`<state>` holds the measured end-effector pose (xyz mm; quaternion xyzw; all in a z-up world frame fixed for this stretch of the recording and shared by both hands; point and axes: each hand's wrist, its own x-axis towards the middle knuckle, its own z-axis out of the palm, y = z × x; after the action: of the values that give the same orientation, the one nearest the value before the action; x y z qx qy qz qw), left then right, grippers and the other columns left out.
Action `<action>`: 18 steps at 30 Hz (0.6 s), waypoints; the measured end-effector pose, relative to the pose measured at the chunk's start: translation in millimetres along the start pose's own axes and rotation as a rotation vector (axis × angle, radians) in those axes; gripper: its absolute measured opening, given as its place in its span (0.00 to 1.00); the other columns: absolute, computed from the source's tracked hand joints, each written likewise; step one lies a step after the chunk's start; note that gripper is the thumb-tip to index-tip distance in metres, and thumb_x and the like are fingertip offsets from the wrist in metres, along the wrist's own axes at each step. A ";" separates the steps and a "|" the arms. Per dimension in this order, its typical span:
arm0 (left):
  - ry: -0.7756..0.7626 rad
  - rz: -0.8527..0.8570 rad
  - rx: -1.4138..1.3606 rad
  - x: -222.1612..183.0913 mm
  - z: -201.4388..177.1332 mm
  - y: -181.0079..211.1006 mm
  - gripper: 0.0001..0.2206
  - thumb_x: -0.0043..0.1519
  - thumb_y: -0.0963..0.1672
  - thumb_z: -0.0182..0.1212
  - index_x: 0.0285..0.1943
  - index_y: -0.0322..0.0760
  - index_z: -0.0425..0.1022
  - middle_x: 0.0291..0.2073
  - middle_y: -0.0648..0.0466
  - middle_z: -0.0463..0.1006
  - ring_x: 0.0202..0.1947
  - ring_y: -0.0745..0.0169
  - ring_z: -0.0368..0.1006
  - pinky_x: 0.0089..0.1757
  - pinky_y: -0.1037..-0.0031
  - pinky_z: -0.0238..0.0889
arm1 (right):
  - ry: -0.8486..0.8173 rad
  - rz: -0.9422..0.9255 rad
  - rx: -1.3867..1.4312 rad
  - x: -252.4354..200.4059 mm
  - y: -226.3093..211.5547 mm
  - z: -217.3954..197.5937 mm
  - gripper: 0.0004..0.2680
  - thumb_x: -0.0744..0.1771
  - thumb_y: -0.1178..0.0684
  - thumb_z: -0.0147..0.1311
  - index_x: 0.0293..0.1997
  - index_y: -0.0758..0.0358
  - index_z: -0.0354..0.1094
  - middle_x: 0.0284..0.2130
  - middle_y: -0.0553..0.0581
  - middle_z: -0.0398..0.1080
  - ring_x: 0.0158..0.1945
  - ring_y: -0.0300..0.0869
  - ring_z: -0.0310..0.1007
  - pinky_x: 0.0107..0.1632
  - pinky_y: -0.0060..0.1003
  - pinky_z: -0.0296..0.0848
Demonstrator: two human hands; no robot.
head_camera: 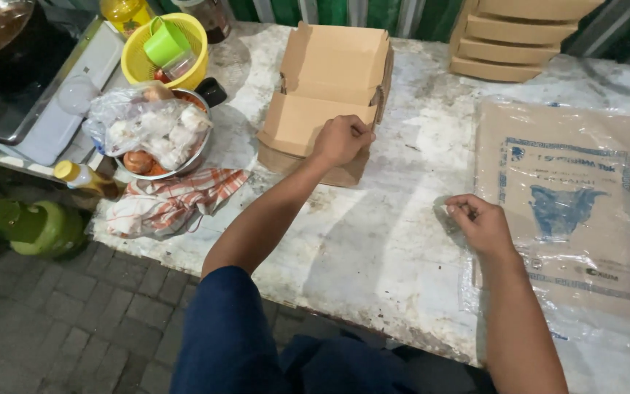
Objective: Folding and assembling cardboard takeout boxes on a work table.
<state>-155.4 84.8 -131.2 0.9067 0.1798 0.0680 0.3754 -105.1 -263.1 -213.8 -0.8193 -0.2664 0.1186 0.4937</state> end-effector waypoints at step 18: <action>0.432 0.364 -0.202 -57.0 -65.5 70.7 0.02 0.67 0.40 0.48 0.43 0.36 0.64 0.25 0.46 0.73 0.22 0.53 0.75 0.24 0.68 0.70 | 0.036 -0.070 0.027 0.7 -1.1 0.7 0.05 0.67 0.55 0.59 0.41 0.64 0.76 0.18 0.59 0.67 0.25 0.42 0.64 0.31 0.38 0.66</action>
<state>-205.6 60.1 -34.2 0.8466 0.0825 0.3431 0.3985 -105.1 -261.7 -213.1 -0.8048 -0.2844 0.0902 0.5131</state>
